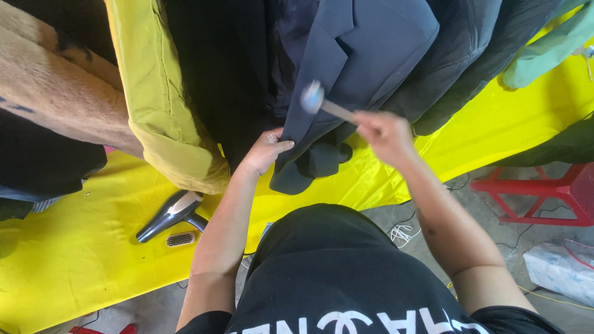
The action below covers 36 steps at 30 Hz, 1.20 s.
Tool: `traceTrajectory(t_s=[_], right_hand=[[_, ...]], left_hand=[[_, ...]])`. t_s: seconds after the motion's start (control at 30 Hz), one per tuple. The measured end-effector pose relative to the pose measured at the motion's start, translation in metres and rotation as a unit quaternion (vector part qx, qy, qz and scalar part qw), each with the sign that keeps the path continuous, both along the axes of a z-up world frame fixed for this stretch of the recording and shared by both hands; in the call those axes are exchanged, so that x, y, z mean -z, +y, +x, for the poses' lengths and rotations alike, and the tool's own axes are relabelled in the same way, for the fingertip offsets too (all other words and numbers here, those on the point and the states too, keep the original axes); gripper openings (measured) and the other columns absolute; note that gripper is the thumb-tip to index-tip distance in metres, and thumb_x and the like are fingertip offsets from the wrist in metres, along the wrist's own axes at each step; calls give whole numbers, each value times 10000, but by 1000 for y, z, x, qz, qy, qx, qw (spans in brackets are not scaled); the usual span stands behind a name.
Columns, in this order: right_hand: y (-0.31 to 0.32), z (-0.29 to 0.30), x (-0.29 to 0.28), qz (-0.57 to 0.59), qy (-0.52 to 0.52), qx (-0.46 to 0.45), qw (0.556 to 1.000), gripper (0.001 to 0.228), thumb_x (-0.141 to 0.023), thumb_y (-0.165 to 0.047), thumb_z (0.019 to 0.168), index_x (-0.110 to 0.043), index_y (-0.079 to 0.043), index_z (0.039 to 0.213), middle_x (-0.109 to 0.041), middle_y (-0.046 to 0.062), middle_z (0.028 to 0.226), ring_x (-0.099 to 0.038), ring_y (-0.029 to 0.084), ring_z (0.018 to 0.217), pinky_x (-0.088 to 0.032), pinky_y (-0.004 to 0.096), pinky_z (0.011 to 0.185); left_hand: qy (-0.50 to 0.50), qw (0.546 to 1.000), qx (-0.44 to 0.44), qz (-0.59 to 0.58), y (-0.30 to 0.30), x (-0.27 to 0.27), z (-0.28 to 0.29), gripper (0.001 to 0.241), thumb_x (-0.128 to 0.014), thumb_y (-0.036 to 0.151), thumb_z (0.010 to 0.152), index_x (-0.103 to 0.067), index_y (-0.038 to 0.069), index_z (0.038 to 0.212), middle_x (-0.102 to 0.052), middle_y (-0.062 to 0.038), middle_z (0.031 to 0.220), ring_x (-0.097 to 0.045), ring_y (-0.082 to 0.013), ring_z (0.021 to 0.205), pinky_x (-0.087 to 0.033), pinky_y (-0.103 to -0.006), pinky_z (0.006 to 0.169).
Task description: Applying a substance to spots on jackets using a small applicator and drying them with a handheld hair dryer.
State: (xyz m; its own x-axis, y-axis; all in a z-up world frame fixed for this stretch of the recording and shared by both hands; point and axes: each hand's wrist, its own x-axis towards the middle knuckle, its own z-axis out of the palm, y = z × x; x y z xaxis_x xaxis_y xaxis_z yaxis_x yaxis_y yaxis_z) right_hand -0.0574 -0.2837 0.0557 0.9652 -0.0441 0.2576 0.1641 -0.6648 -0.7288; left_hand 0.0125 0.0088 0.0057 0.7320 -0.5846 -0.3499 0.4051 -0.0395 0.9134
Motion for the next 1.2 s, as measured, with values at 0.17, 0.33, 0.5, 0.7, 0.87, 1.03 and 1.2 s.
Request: traceTrajectory(t_s=[0.17,0.33,0.5,0.7,0.87,1.03,1.2], right_hand=[[12,-10,-9,0,102,-64,993,287,-742,-36,913,-811,-160,1163,-793,122,1009,-747,313,920,-583,415,858],[-17,5,-28,13,25,16,999,217,-773,-41,968,-800,-112,1171,-765,140,1017,-736,284,920,-590,373,836],[-19,2,-13,-1,-25,41,999,219,-828,-73,950,-818,-140,1158,-757,80,1018,-724,249,957,-575,348,875],[6,-21,4,5,101,-57,993,233,-793,-106,903,-819,-178,1124,-799,76,991,-738,257,888,-574,358,852],[-18,-4,-17,8,40,-7,999,219,-792,-106,954,-819,-194,1152,-780,49,1032,-727,215,930,-560,334,879],[-17,-4,-20,28,16,76,997,221,-789,-108,995,-801,-190,1200,-764,26,1051,-713,154,959,-549,299,909],[15,-26,30,73,166,4,983,241,-764,-83,925,-810,-161,1148,-787,89,1072,-737,244,982,-569,392,921]], left_hand=[[-23,1000,0,9,-3,12,7,292,-608,52,973,-737,110,1228,-700,-141,1251,-586,-392,1311,-303,-566,1204],[14,1000,-7,-12,-8,9,3,271,-650,82,970,-748,150,1214,-718,-88,1216,-640,-313,1258,-376,-493,1171],[17,999,-10,-27,-3,9,3,256,-647,87,978,-753,150,1202,-731,-99,1196,-673,-321,1208,-432,-487,1132],[-30,999,-18,-8,-4,7,2,282,-625,33,962,-740,97,1212,-720,-122,1206,-636,-361,1256,-363,-531,1176],[-4,1000,-22,-22,-8,15,0,252,-665,73,966,-757,149,1188,-732,-98,1188,-653,-331,1237,-392,-496,1158],[-12,1000,-27,7,-10,0,-5,227,-687,122,972,-759,153,1185,-742,-76,1148,-696,-293,1171,-471,-420,1090],[-41,994,-65,73,-22,37,-3,193,-688,139,947,-774,126,1119,-740,-73,1012,-729,-235,1029,-541,-378,977]])
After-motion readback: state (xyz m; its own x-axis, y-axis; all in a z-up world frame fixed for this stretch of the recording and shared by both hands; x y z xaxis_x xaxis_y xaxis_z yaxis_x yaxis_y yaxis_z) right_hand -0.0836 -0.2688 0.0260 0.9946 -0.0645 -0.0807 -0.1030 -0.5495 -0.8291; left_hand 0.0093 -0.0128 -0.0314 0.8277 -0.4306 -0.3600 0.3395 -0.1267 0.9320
